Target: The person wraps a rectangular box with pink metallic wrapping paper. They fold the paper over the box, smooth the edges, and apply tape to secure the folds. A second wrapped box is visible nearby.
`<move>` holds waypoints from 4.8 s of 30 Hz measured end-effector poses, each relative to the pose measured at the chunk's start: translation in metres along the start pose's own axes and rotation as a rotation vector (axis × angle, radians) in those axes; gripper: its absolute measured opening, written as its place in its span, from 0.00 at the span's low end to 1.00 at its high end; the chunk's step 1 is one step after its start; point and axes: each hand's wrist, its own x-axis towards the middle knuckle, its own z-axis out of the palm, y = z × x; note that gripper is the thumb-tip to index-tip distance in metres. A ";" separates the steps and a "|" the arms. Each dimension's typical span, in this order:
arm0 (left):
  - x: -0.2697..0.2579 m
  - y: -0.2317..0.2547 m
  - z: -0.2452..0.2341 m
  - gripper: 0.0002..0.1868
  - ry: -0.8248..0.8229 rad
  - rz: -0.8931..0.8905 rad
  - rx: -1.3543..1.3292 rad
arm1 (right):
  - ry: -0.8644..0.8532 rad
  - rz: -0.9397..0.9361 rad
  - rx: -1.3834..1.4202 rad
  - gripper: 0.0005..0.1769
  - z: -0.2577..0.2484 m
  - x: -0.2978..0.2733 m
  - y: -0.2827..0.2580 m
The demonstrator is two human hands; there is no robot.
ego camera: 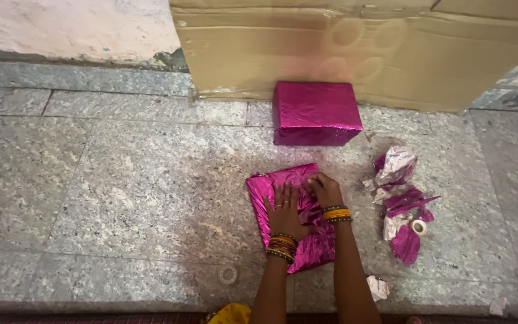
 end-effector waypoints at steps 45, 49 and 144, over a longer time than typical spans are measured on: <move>-0.014 -0.030 0.001 0.60 0.153 -0.018 -0.171 | 0.055 -0.394 -0.311 0.06 0.031 -0.030 -0.037; -0.017 -0.032 0.003 0.60 0.256 0.013 -0.084 | 0.046 -0.502 -0.346 0.06 0.032 -0.031 -0.034; -0.029 -0.027 -0.008 0.34 0.101 0.118 -0.217 | -0.037 -0.051 0.146 0.02 -0.020 -0.070 -0.026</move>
